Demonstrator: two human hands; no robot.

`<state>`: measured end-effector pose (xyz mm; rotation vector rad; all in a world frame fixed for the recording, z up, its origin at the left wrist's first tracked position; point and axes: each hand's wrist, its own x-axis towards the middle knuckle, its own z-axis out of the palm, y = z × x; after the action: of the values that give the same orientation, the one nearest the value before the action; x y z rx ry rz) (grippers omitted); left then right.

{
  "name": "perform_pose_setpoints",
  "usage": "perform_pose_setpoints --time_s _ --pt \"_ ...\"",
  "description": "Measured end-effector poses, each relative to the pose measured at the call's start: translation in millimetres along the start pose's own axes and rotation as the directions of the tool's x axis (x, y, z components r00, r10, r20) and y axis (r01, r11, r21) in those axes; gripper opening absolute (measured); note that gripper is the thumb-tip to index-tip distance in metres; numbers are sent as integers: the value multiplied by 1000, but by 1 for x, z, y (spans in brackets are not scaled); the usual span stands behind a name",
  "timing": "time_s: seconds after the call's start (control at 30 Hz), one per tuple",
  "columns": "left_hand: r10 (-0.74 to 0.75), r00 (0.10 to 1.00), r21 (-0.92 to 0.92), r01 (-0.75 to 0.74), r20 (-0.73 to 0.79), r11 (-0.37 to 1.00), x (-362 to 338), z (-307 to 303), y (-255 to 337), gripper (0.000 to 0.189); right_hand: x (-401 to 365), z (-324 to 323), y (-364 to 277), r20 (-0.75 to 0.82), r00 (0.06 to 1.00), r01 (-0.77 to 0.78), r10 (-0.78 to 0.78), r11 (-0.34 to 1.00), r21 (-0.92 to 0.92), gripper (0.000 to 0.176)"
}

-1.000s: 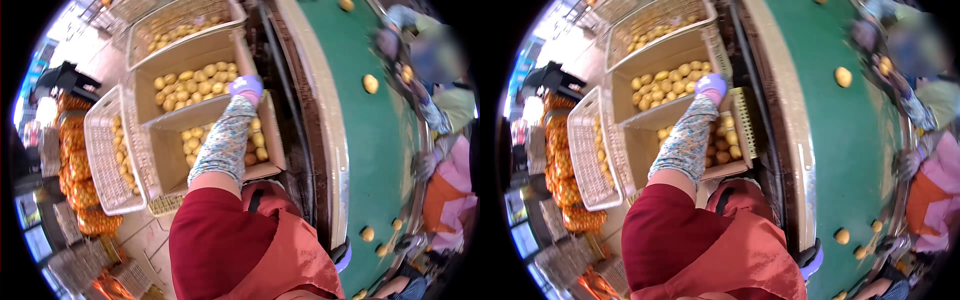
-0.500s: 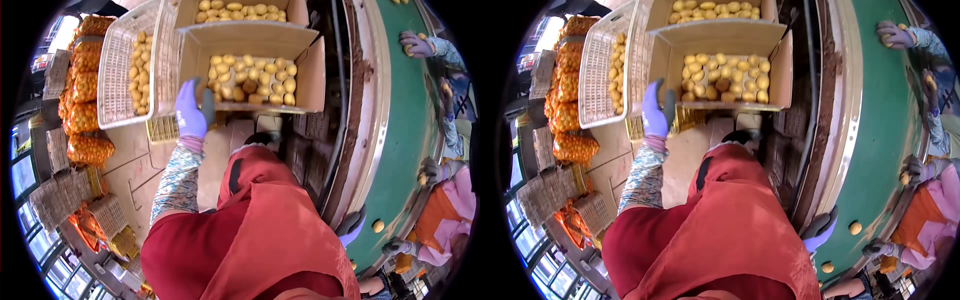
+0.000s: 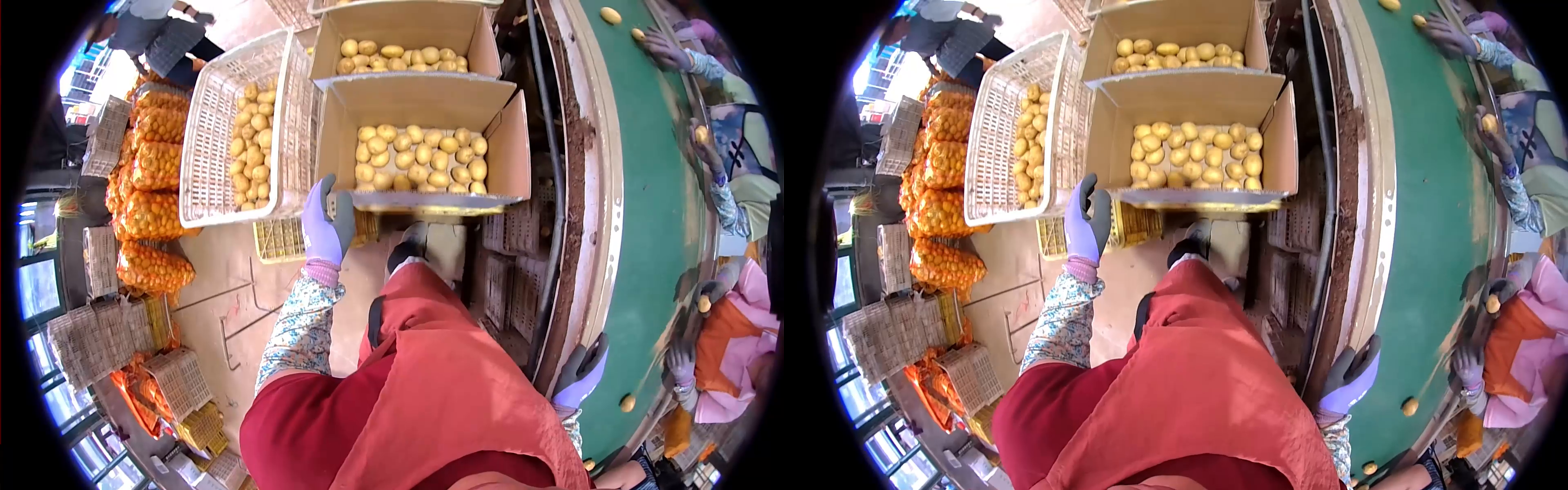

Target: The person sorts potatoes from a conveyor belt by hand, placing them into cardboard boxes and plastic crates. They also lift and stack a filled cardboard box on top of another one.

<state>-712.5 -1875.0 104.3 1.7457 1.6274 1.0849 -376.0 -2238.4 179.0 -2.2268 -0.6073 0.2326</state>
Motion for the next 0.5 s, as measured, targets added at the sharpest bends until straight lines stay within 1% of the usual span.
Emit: perform_pose_setpoints --time_s 0.07,0.1,0.13,0.2,0.23,0.27,0.3,0.33,0.37,0.4,0.43,0.47,0.5 --pt "-16 1000 6 16 -4 1000 25 2 0 43 0 3 3 -50 997 64 -66 996 -57 51" --pt "-55 998 -23 54 -34 998 37 7 -4 46 1 2 8 -49 996 70 -76 992 -104 51" --pt "-62 996 -74 57 -60 996 52 13 -11 47 2 1 3 -30 998 48 -53 988 -149 52" --pt "-76 991 -181 55 -108 982 86 26 -24 48 4 2 0 -24 1000 -23 20 993 -117 52" --pt "-73 991 -201 49 -115 978 104 29 -25 51 5 9 -3 -73 996 -46 42 997 -62 53" --pt "-112 988 -207 88 -105 974 127 29 -23 51 10 19 -9 -119 993 -24 14 996 -86 55" --pt "-153 984 -209 131 -90 969 149 26 -19 52 15 33 -28 -147 985 52 -95 960 -274 55" --pt "-197 977 -213 177 -77 961 171 25 -20 52 23 50 -54 -150 967 119 -208 882 -457 56" --pt "-189 977 -218 165 -96 962 193 26 -27 53 38 72 -81 -111 935 237 -336 827 -509 55" --pt "-149 982 -192 125 -113 973 216 27 -40 55 54 99 -110 -59 888 350 -457 753 -556 55" --pt "-163 981 -191 142 -100 971 235 30 -44 56 65 128 -133 -20 885 406 -465 792 -456 52" --pt "-179 980 -188 161 -87 969 251 30 -46 58 88 153 -170 107 853 513 -510 787 -342 52" --pt "-211 976 -133 203 -47 970 263 33 -43 62 109 171 -187 231 820 573 -524 743 -346 55"
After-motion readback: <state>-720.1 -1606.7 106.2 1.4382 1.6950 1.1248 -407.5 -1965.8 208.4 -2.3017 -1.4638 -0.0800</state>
